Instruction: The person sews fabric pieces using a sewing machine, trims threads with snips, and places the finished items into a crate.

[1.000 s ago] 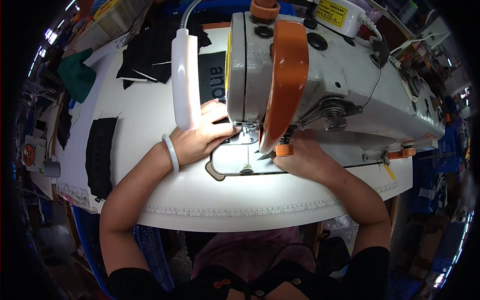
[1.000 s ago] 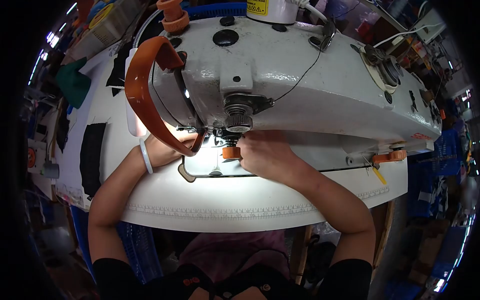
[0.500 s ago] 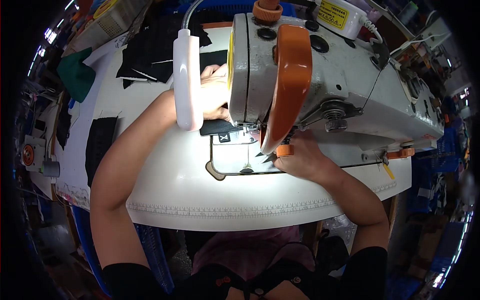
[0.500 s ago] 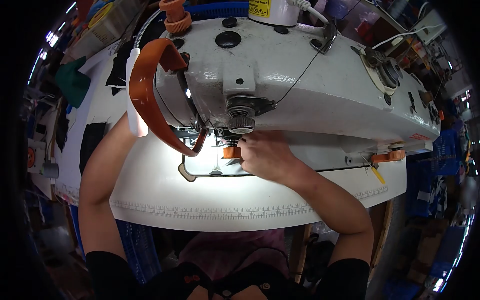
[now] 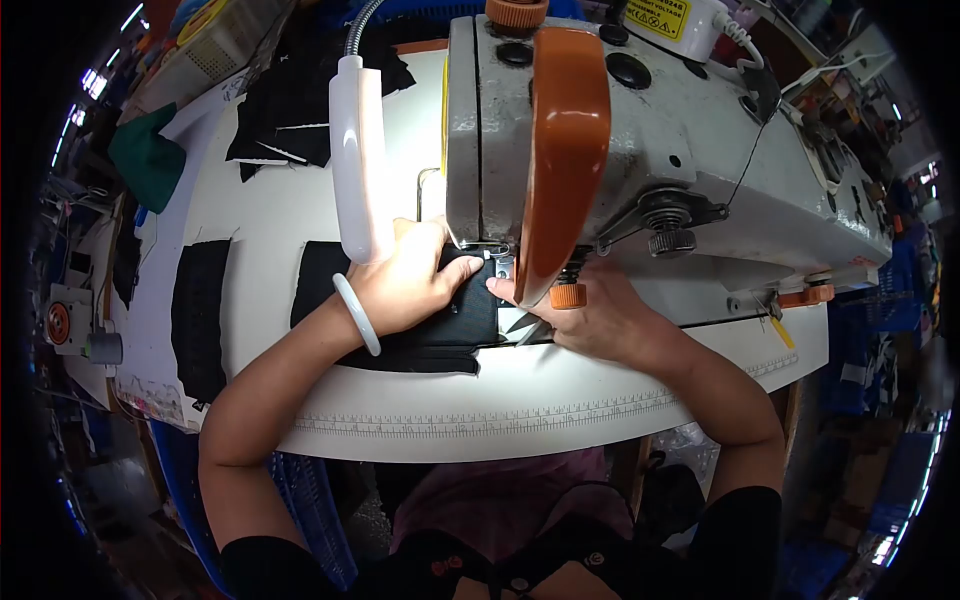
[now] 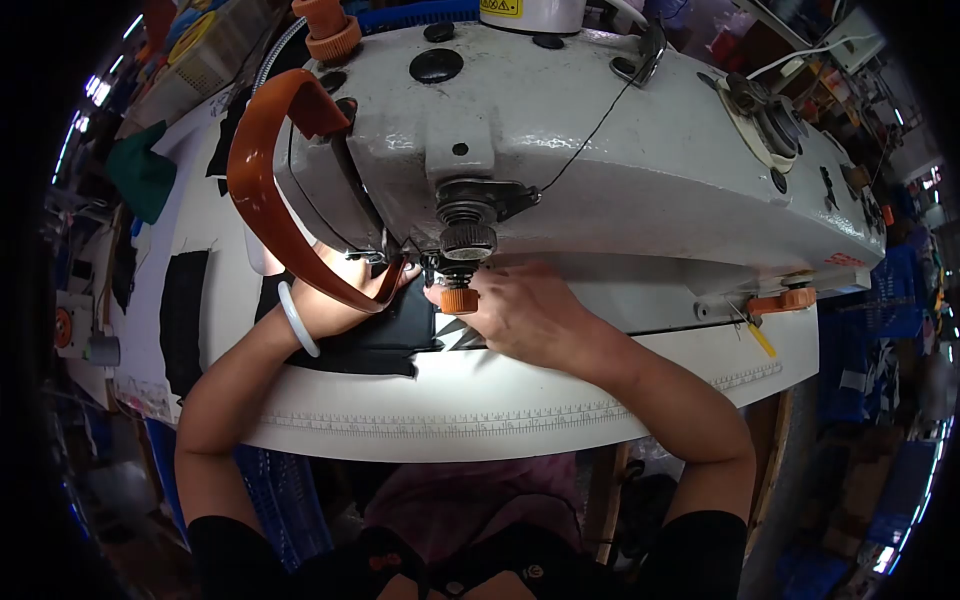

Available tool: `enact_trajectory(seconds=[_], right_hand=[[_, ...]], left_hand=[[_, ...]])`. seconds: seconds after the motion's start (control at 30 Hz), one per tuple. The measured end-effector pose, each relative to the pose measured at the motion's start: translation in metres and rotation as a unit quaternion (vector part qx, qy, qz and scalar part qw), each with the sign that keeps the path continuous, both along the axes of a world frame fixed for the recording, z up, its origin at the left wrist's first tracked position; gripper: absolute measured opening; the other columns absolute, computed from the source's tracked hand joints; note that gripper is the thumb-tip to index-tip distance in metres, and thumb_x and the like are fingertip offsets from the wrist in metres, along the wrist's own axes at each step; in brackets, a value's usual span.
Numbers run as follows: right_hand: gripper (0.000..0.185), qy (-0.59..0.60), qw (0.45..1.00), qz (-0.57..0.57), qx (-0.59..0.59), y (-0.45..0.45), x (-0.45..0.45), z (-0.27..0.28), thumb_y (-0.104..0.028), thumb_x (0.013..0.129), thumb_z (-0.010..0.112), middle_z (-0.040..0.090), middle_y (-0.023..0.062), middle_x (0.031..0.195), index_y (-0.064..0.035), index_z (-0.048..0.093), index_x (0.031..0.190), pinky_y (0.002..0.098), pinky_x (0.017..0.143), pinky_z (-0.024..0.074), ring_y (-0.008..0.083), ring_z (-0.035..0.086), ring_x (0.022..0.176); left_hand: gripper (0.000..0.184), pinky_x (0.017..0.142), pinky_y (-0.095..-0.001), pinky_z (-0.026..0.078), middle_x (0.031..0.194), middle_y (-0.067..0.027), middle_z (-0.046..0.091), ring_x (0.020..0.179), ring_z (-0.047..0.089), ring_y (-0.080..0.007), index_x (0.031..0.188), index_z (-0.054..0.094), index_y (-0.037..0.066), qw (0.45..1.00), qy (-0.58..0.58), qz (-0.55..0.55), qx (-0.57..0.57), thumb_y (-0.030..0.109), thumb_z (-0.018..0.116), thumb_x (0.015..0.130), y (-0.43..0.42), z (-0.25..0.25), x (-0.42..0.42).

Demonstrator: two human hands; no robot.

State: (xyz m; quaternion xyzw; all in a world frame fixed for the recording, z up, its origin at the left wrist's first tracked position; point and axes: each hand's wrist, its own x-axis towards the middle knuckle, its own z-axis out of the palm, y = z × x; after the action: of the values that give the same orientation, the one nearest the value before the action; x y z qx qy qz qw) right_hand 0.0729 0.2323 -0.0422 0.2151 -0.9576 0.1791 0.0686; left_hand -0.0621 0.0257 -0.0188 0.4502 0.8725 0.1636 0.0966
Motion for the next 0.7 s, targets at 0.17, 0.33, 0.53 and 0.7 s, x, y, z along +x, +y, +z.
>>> enact_trajectory(seconds=[0.17, 0.33, 0.53, 0.7], right_hand=[[0.045, 0.043, 0.999, -0.002, -0.026, 0.004, -0.006, -0.004, -0.007, 0.087, 0.061, 0.065, 0.0100, 0.094, -0.0160, 0.062, 0.132, 0.0392, 0.064, 0.0580, 0.0245, 0.069, 0.073], [0.042, 0.060, 0.998, -0.010, -0.013, 0.003, -0.001, -0.006, -0.008, 0.080, 0.066, 0.064, 0.0097, 0.106, -0.0118, 0.067, 0.122, 0.0365, 0.062, 0.0577, 0.0228, 0.068, 0.071], [0.037, 0.107, 0.993, 0.034, -0.033, 0.008, 0.007, -0.010, -0.009, 0.077, 0.068, 0.061, 0.0090, 0.102, -0.0128, 0.071, 0.114, 0.0360, 0.062, 0.0578, 0.0217, 0.067, 0.067], [0.034, 0.054, 0.998, 0.024, -0.010, -0.001, 0.008, -0.001, -0.007, 0.081, 0.066, 0.061, 0.0076, 0.098, -0.0164, 0.072, 0.113, 0.0356, 0.062, 0.0575, 0.0227, 0.066, 0.066]], left_hand=[[0.033, 0.058, -0.0405, 0.049, 0.060, -0.0133, 0.058, 0.056, 0.058, -0.0298, 0.097, 0.064, -0.002, 0.997, -0.036, 0.016, 0.063, 0.029, 0.072, 0.088, 0.001, -0.011, -0.005], [0.034, 0.073, -0.0401, 0.050, 0.088, -0.0134, 0.064, 0.083, 0.060, -0.0302, 0.102, 0.065, 0.001, 0.976, 0.178, -0.023, 0.120, 0.016, 0.080, 0.075, -0.007, -0.011, -0.009], [0.016, 0.088, -0.0394, 0.052, 0.104, -0.0116, 0.068, 0.101, 0.064, -0.0312, 0.092, 0.073, 0.001, 0.961, -0.007, -0.178, 0.213, 0.009, 0.077, 0.078, -0.027, -0.004, 0.016], [0.021, 0.091, -0.0402, 0.050, 0.109, -0.0116, 0.069, 0.103, 0.064, -0.0297, 0.099, 0.074, 0.004, 0.953, -0.019, -0.180, 0.242, 0.009, 0.077, 0.079, -0.029, -0.013, 0.022]])
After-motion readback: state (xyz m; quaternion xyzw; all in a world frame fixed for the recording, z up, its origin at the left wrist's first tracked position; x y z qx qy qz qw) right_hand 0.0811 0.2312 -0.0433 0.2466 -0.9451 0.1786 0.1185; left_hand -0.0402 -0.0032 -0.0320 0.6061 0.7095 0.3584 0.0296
